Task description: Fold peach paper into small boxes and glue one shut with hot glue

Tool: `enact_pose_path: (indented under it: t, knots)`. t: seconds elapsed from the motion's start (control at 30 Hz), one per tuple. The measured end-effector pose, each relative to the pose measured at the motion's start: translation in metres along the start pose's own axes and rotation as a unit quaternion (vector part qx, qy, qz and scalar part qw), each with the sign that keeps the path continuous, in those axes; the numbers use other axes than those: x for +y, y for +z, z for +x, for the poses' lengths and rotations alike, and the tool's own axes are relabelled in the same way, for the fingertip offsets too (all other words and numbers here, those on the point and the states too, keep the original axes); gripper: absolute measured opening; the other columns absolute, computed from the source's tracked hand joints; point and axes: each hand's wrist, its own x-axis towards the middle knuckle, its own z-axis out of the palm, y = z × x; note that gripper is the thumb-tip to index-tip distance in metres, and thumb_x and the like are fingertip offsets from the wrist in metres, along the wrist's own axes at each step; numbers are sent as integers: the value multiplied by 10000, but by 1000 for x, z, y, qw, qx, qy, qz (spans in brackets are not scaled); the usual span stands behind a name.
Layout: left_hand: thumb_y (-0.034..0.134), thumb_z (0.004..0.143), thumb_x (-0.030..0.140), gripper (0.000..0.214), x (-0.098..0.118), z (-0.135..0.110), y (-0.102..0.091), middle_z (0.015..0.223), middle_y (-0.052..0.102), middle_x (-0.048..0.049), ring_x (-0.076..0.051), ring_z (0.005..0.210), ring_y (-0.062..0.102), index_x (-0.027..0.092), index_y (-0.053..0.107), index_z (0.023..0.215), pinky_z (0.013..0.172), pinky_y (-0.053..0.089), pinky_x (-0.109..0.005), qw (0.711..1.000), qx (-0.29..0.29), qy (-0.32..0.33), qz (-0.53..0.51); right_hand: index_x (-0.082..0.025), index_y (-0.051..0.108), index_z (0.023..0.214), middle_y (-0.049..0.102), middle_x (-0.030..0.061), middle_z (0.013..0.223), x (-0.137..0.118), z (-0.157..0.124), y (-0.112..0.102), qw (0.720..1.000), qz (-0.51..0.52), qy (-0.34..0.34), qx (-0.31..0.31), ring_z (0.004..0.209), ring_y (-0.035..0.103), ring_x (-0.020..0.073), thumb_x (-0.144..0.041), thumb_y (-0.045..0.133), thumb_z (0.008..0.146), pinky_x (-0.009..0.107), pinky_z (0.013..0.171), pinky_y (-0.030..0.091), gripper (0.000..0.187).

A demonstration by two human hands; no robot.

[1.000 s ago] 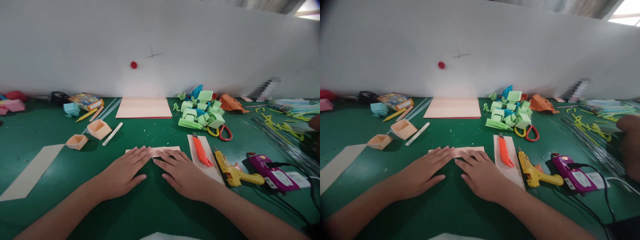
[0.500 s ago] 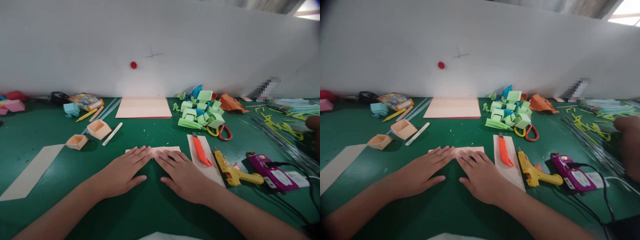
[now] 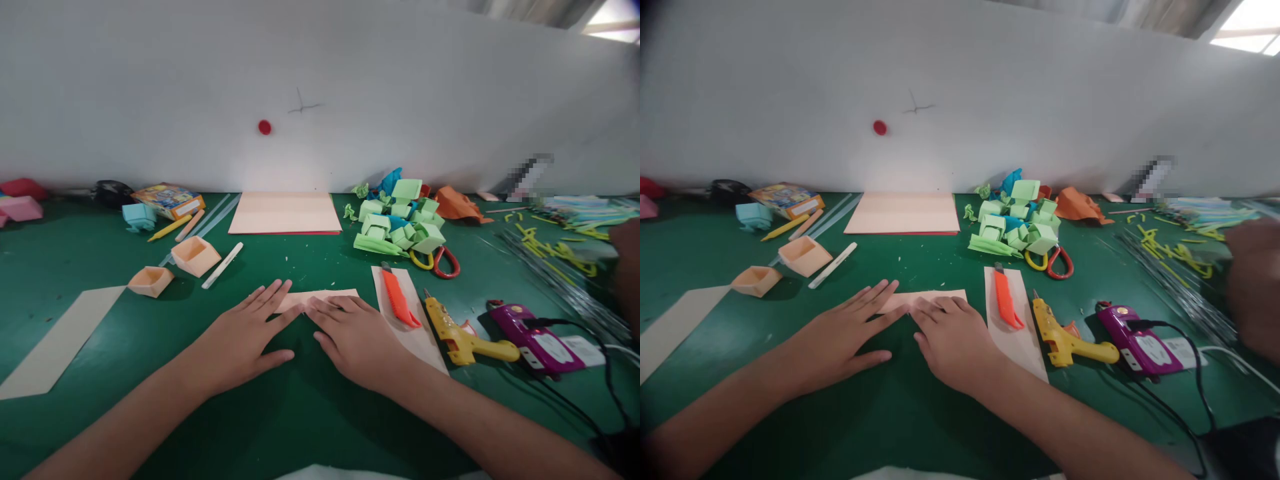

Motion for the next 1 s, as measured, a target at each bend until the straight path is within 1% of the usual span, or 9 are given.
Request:
enact_pose_path:
  t: [0.13,0.23,0.33,0.43,0.5,0.6,0.67,0.87,1.0]
  knots:
    - [507,961,609,613,11,-1,-3,1699,77,-58,-364,1557,96,342,457,1511,1234,186,-585,997,44,-40,51,-221,556,1449,529,13,1523,7,3,-4,1000,-19,-11,-10,1433,427,281,-281,345,1060,502,1172,391,446]
    - [539,954,575,515,19,-4,-10,1699,99,-52,-357,1562,71,339,589,1409,1241,130,-600,994,57,-71,67,-248,549,1456,439,5,1587,13,3,-7,999,-27,-14,-28,1490,338,320,-272,355,1057,533,1169,397,444]
    - [523,977,502,412,20,-9,-18,1691,169,-31,-351,1562,94,335,669,1324,1243,137,-595,991,56,-101,70,-250,539,1467,371,12,1623,15,3,-9,999,-28,-14,-35,1504,307,332,-267,362,1053,546,1167,400,451]
    - [482,992,422,360,17,-14,-24,1669,262,-5,-355,1559,117,335,731,1236,1241,140,-600,988,57,-126,67,-248,537,1470,364,24,1626,15,3,-10,999,-23,-11,-32,1501,316,331,-270,374,1048,550,1175,388,453]
    - [459,989,415,363,13,-16,-27,1643,331,8,-358,1556,136,330,789,1115,1241,135,-597,986,55,-144,59,-247,566,1446,368,26,1624,14,2,-9,999,-19,-10,-31,1498,323,328,-277,379,1045,548,1179,381,443]
    - [407,987,475,477,7,-18,-31,1592,427,29,-356,1544,196,309,834,854,1245,138,-576,981,30,-183,48,-253,579,1434,359,25,1629,14,2,-9,999,-7,-6,-38,1496,328,326,-286,367,1047,548,1176,383,442]
    - [378,981,518,543,4,-18,-34,1574,454,34,-346,1538,227,307,825,755,1241,153,-569,978,3,-203,41,-257,558,1453,348,27,1635,14,3,-10,999,2,-2,-46,1493,336,323,-282,351,1050,546,1175,382,454]
    - [372,954,557,529,0,-15,-42,1582,438,18,-296,1541,233,342,823,780,1227,185,-563,968,-74,-238,29,-249,581,1437,331,26,1644,19,1,-11,998,23,0,-51,1512,296,306,-301,322,1059,513,1199,338,460]
    - [356,950,583,538,-6,-16,-42,1603,399,32,-295,1550,200,349,826,833,1219,207,-567,963,-97,-253,7,-338,662,1334,361,-22,1630,25,-2,-16,999,11,11,-35,1470,350,323,-334,368,1050,587,1158,331,408]
